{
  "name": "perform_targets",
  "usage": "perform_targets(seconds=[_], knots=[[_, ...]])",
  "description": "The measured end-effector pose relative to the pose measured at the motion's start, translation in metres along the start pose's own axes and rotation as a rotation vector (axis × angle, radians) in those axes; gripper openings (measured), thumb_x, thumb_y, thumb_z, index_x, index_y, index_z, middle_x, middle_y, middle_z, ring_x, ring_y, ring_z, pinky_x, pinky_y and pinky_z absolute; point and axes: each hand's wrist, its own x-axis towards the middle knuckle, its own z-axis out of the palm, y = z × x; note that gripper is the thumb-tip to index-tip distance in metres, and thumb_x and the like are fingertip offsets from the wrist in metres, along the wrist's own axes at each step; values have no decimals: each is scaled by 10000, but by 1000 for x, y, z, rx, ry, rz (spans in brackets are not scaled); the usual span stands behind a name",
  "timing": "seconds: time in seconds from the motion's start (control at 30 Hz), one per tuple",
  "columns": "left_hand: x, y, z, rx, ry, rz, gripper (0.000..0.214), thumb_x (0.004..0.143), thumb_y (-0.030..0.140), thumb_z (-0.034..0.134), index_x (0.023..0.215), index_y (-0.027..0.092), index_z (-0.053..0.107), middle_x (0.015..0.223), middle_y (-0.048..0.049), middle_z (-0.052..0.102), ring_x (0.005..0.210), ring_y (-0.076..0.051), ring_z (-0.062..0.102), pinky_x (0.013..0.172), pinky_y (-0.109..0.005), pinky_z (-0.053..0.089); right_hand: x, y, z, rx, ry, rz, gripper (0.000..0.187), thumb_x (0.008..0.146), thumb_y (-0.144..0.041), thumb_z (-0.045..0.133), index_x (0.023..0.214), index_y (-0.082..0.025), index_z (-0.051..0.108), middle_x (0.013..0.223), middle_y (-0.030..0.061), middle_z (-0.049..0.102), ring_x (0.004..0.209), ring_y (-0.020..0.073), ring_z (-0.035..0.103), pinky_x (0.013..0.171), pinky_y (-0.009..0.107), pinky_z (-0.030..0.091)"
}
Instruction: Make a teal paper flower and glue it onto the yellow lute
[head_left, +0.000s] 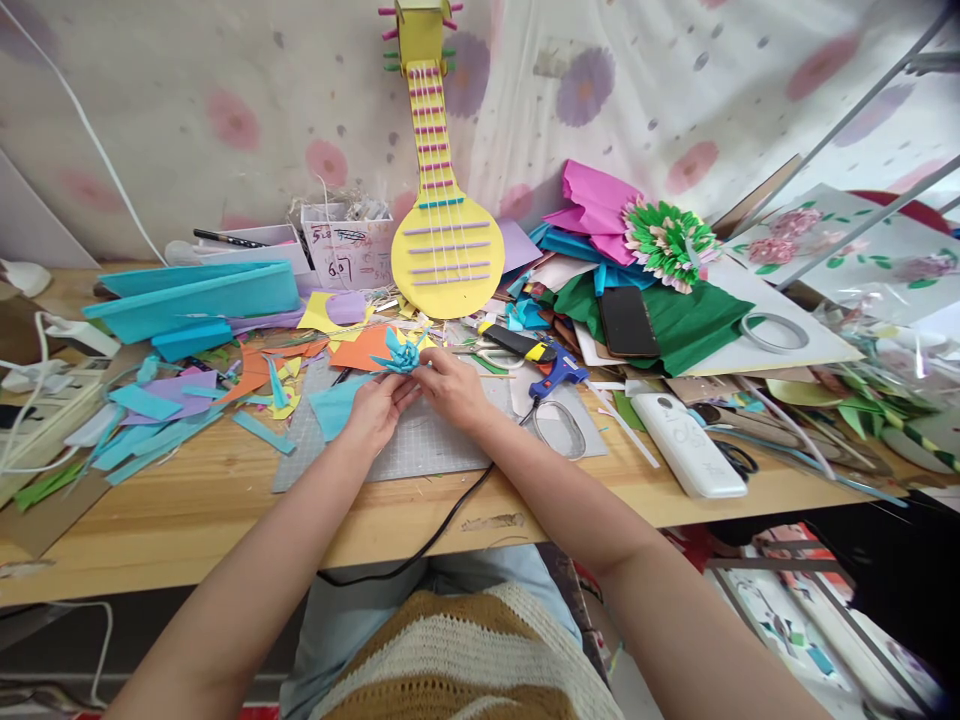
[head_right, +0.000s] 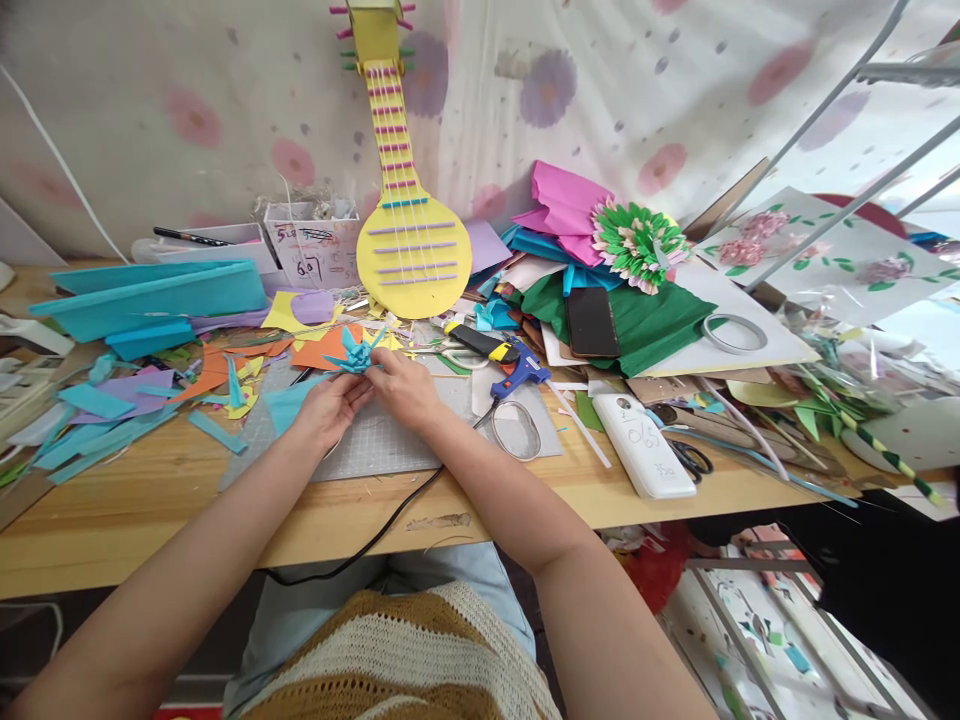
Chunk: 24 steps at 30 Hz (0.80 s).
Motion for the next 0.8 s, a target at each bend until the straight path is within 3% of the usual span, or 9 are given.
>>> perform_targets(seconds=[0.23, 0.47, 0.8], knots=[[-1, 1, 3, -1, 44, 51, 111, 715, 25, 564, 670, 116, 607, 660, -21, 676, 638, -99, 651, 741, -246, 525, 1, 0, 1, 28, -13, 22, 210, 907, -220, 414, 903, -215, 623, 1074, 65, 557, 934, 177, 522, 686, 260, 372], [2, -1, 1, -14, 10, 30, 104, 716, 22, 576, 693, 117, 613, 676, -27, 674, 630, -103, 649, 766, -263, 523, 0, 3, 4, 6, 27, -10, 234, 924, -240, 395, 931, -230, 629, 1101, 63, 552, 953, 174, 513, 688, 255, 380], [-3, -2, 2, 16, -21, 88, 92, 696, 29, 608, 720, 115, 630, 689, -28, 683, 737, -141, 677, 852, -321, 521, 2, 3, 0, 62, 98, -8, 288, 934, -276, 378, 911, -187, 651, 1065, 100, 557, 913, 163, 540, 748, 263, 407]])
